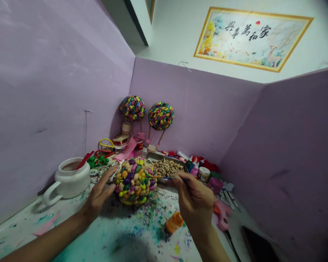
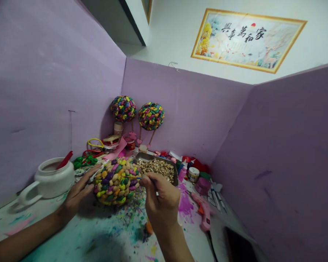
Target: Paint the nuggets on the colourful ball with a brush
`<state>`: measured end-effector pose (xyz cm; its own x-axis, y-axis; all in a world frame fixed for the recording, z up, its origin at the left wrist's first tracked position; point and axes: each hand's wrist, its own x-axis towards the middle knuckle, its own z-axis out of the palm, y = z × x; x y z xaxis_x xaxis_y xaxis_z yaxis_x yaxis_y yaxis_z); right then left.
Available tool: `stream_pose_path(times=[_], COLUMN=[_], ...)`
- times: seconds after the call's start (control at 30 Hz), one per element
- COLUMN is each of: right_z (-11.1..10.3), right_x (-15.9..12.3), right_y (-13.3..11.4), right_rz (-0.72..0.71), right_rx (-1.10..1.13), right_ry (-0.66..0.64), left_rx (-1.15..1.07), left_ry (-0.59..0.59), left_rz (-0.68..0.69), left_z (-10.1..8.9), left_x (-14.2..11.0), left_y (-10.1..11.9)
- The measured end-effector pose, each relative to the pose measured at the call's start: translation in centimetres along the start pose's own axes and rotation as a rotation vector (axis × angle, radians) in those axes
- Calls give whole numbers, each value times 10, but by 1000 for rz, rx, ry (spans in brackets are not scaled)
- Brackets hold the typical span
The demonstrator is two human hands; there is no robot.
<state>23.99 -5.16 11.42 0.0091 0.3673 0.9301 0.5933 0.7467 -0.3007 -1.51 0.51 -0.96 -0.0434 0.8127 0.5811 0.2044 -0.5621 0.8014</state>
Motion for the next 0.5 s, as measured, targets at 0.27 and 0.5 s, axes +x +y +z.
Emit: stream_pose_path(times=[0.27, 0.5], right_z=[0, 1], right_x=[0, 0], right_y=[3, 0], right_rz=[20, -22], right_rx=[-7, -25], right_ry=[38, 39], left_rx=[1, 0], left_ry=[4, -1], left_rz=[14, -14], left_z=[-1, -1], left_x=[0, 1], left_y=[-2, 0])
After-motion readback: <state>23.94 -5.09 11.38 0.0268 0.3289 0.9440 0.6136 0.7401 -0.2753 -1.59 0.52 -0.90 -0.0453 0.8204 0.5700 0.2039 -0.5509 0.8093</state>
